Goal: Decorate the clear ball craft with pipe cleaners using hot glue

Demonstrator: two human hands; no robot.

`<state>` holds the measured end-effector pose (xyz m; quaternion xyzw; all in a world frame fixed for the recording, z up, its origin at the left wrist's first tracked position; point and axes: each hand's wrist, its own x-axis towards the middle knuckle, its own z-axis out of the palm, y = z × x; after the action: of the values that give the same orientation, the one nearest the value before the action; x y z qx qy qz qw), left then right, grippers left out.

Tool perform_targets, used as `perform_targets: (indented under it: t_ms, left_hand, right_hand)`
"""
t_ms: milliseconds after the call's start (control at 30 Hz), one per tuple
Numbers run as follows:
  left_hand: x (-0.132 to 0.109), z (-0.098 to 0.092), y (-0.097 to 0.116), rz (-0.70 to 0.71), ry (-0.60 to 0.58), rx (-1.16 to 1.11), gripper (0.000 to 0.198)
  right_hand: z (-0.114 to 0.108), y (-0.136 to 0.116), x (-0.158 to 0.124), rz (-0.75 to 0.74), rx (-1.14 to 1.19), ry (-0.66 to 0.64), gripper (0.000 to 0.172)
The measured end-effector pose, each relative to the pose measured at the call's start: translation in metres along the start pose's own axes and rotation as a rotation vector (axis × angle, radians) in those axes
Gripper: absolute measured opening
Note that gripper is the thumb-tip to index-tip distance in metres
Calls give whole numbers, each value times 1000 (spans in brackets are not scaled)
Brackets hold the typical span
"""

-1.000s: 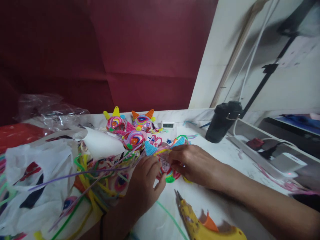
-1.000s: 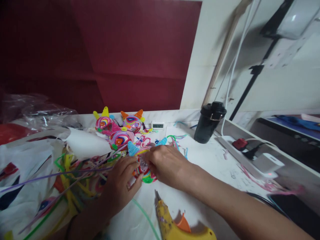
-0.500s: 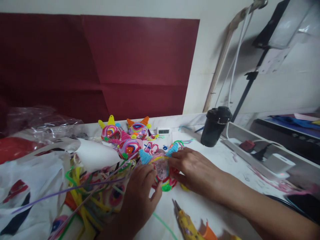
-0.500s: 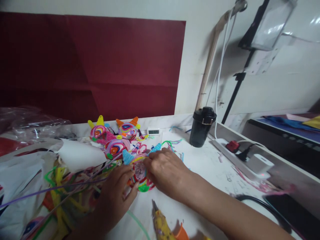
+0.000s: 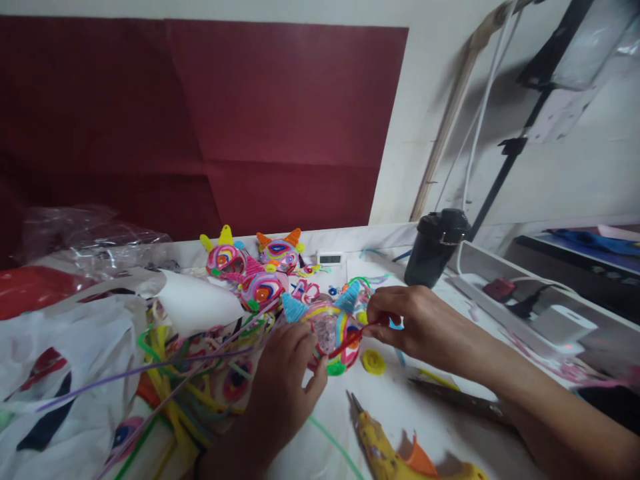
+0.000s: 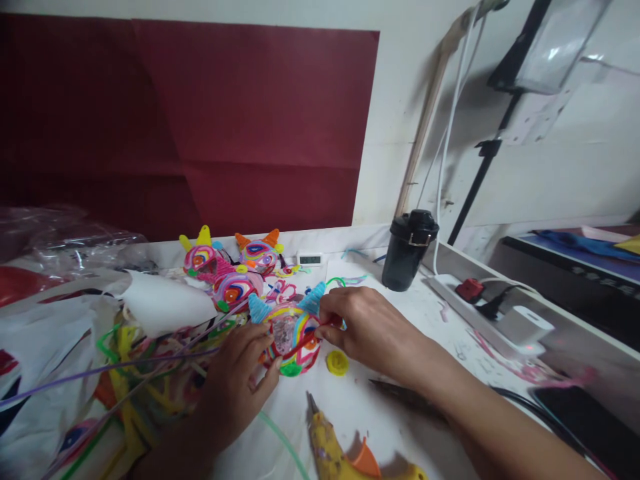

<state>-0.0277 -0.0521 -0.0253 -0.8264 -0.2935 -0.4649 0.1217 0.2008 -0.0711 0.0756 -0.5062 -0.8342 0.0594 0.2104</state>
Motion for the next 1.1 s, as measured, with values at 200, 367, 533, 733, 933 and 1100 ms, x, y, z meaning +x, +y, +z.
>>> perform_targets:
  t_ms: [200, 367, 533, 733, 933, 1100]
  left_hand:
    - [1, -1, 1, 2, -23, 2, 19]
    - [1, 0, 1, -11, -29, -11, 18]
    - [1, 0, 1, -12, -30, -11, 18]
    - [2, -3, 3, -10, -49, -3, 17]
    - [1, -5, 3, -11, -64, -34, 21]
    - [0, -5, 2, 0, -70, -45, 23]
  right_hand:
    - [10, -1, 2, 207, 444, 50, 21]
    - [29, -2, 4, 274, 807, 80, 36]
    - [40, -1, 2, 259, 769, 51, 36]
    - [44, -1, -4, 168, 621, 16, 20]
    - [39, -4, -3, 88, 424, 21, 14]
    - [36, -6, -2, 50, 301, 52, 10]
